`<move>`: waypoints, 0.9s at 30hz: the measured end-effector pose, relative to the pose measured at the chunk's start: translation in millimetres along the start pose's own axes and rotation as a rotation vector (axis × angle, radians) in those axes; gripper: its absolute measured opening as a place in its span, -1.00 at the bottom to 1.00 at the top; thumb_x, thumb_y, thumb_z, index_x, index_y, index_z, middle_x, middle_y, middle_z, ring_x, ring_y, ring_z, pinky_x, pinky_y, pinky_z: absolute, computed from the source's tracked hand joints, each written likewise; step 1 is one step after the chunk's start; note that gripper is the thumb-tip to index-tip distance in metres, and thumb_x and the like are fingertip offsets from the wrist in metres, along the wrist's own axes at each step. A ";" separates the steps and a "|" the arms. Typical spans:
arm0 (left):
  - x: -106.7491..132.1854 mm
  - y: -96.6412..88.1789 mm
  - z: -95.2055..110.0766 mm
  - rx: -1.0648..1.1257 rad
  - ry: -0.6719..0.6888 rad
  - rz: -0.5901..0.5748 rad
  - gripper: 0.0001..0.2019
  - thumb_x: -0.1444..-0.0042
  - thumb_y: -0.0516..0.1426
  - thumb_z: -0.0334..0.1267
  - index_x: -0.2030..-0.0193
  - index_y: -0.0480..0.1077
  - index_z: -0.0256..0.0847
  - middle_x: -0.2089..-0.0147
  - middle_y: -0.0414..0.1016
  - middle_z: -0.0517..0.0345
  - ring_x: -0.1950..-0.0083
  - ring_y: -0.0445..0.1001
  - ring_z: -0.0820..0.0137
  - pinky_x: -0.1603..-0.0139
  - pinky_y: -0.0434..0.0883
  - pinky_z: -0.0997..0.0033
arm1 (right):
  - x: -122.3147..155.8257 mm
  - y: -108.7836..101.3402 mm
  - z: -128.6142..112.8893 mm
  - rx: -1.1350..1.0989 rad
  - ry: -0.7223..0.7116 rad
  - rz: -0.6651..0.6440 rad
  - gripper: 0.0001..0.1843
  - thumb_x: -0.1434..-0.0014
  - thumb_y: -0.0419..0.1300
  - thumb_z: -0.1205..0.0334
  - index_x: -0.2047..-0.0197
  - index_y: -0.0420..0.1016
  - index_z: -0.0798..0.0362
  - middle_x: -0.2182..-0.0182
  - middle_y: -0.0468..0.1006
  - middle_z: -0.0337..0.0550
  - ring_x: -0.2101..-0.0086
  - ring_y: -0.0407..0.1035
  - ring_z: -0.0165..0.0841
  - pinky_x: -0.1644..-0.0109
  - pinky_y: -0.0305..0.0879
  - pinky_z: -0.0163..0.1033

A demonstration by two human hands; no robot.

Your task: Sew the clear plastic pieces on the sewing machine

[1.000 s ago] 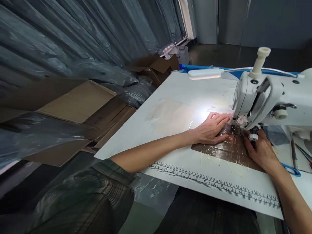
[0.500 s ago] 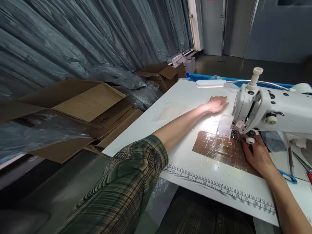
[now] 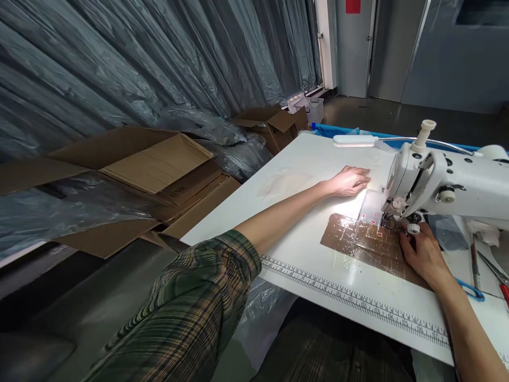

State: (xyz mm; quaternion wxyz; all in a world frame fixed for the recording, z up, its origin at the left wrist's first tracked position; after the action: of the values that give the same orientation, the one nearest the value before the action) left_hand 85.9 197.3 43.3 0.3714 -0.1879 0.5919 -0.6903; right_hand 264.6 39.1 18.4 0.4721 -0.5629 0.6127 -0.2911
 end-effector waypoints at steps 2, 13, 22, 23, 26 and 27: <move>3.9 -4.1 -8.9 0.005 -0.102 -0.020 -0.77 -0.29 0.04 -0.28 0.11 0.55 -0.12 -0.25 0.46 0.04 -0.24 0.41 0.17 -0.31 0.26 0.14 | -0.1 -1.6 -2.3 -0.010 -0.010 0.011 -0.49 -0.21 -0.01 -0.03 0.11 0.64 0.11 0.39 0.52 -0.01 0.43 0.46 -0.20 0.32 0.43 -0.13; 24.9 -9.4 -42.2 0.192 -0.403 0.030 -0.82 -0.21 0.15 -0.25 0.17 0.50 -0.31 -0.05 0.49 -0.17 -0.11 0.47 0.08 -0.22 0.37 0.12 | 6.6 1.5 3.1 0.037 0.001 0.094 -0.47 -0.27 -0.04 -0.09 0.06 0.62 0.08 0.24 0.56 0.06 0.29 0.54 -0.11 0.26 0.49 -0.07; 11.7 5.4 -41.3 0.908 -0.523 0.019 -0.88 -0.14 0.18 -0.47 0.20 0.34 -0.27 0.34 0.51 0.14 0.35 0.52 0.46 0.18 0.51 0.41 | 10.3 5.3 -0.4 0.077 -0.060 0.117 -0.49 -0.29 -0.07 -0.04 0.14 0.62 0.08 0.13 0.57 0.13 0.15 0.56 -0.04 0.16 0.54 -0.03; 11.4 9.6 -42.7 0.962 -0.543 0.013 -0.82 -0.15 0.19 -0.48 0.13 0.32 -0.29 0.31 0.51 0.13 0.36 0.53 0.47 0.21 0.52 0.42 | 11.0 6.3 -0.3 0.083 -0.067 0.117 -0.48 -0.30 -0.08 -0.04 0.11 0.62 0.09 0.12 0.56 0.14 0.15 0.56 -0.04 0.15 0.54 -0.03; 12.3 17.5 -47.0 1.009 -0.563 0.006 -0.70 -0.15 0.22 -0.50 0.02 0.27 -0.31 0.19 0.54 0.02 0.26 0.56 0.46 0.21 0.52 0.45 | 13.0 9.9 0.3 0.105 -0.087 0.119 -0.47 -0.32 -0.07 -0.03 0.00 0.59 0.11 0.12 0.56 0.13 0.16 0.55 -0.06 0.14 0.55 -0.03; 13.1 19.6 -48.2 1.018 -0.568 0.005 -0.67 -0.14 0.22 -0.51 -0.01 0.27 -0.31 0.16 0.55 -0.01 0.22 0.57 0.45 0.20 0.52 0.46 | 13.5 11.1 0.6 0.114 -0.094 0.117 -0.47 -0.32 -0.07 -0.03 -0.02 0.59 0.11 0.13 0.56 0.13 0.18 0.55 -0.07 0.14 0.55 -0.03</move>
State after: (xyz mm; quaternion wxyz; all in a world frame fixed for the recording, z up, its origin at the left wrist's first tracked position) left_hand 49.3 219.9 11.1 0.5607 -0.1621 0.0634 -0.8095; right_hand 261.6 28.3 5.0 0.5480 -0.5112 0.6042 -0.2707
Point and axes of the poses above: each hand's wrist, its own x-axis away from the middle knuckle, its own y-axis out of the palm, z = x × y, the point moved 9 cm from there along -x, towards the middle knuckle
